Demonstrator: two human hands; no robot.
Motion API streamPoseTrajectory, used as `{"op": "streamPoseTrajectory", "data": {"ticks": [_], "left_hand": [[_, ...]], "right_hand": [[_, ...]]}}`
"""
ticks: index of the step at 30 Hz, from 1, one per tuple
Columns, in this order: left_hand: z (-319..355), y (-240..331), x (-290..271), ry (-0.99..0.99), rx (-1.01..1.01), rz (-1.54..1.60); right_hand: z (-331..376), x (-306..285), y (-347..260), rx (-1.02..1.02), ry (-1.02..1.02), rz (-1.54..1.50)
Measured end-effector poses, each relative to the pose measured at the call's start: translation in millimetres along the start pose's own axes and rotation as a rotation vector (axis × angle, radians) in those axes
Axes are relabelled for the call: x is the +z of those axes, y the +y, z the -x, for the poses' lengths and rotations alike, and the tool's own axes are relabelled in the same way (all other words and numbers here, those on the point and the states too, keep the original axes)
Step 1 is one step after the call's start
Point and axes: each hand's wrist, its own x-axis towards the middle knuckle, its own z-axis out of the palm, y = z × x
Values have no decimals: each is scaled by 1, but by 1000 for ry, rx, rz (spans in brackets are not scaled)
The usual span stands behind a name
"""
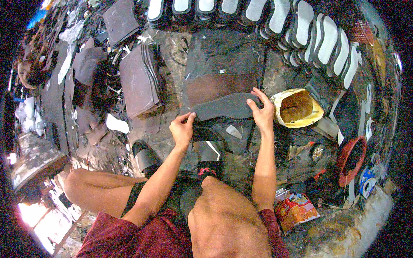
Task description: The person sits on the floor and repeatedly picks up white insoles and brown sole pieces, aligns them, and places them together. The person handles the parts one at a time, turning them over and stacking the assembled pairs nearby.
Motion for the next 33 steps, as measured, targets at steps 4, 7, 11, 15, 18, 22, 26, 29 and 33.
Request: {"op": "streamPoseTrajectory", "data": {"ticks": [4,7,11,15,18,22,26,29,33], "left_hand": [[-6,-2,-1,-10,59,-23],[-10,10,-5,-123,279,-157],[-33,28,-1,-343,1150,-519],[-36,42,13,-617,1107,-493],[-35,38,41,-588,1034,-432],[-52,55,22,-651,823,-76],[-74,94,-29,-1182,228,372],[-80,88,-53,-1535,-176,718],[-62,93,-91,-1299,-276,742]], "right_hand": [[-7,5,11,57,6,-136],[-8,6,21,88,25,-145],[-7,9,28,40,45,-73],[1,13,9,12,112,250],[13,26,-20,-251,342,601],[46,5,-58,-131,372,46],[36,-56,-97,-335,204,-129],[23,-36,-157,-363,-153,-204],[7,-28,-194,-147,-218,-297]]}}
